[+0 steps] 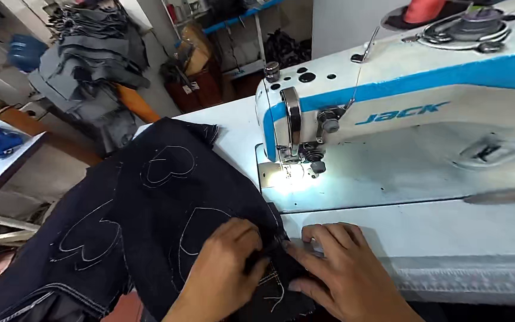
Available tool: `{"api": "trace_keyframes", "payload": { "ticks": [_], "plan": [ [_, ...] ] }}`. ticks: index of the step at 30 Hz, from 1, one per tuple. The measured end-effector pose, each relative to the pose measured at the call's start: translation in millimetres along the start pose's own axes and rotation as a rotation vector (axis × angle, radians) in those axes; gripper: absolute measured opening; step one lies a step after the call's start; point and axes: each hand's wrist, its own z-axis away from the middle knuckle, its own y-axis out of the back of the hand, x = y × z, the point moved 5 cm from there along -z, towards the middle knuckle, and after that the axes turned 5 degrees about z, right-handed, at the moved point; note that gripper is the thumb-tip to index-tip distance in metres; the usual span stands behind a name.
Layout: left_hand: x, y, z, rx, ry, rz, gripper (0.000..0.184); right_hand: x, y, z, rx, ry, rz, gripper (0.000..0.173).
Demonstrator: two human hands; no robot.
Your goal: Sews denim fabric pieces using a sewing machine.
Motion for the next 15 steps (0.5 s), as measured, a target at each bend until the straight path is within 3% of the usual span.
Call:
{"api": "trace_keyframes", "payload": {
  "ticks": [3, 8, 12, 13, 15],
  "plan": [
    [-10, -20, 11, 0.173, -0.081, 0.084, 0.019, -5, 2, 9, 0.104, 0.064, -0.024, 0.034],
    [-15, -20, 16, 0.174, -0.102, 0.248, 0.021, -6, 5, 21, 0.206, -0.005, -0.023, 0.03],
    [18, 38, 18, 0.528, -0.09, -0.145, 0.014, -3, 4, 16, 0.19, -0.028, -0.058, 0.033],
    [26, 42, 21, 0.529, -0.085, -0.243, 0.012, -3, 4, 17, 0.183, -0.034, -0.057, 0.033],
    [24, 5, 29, 0.404, -0.177, -0.283, 0.015, -3, 5, 19, 0.183, -0.039, -0.054, 0.033]
  ]
}}
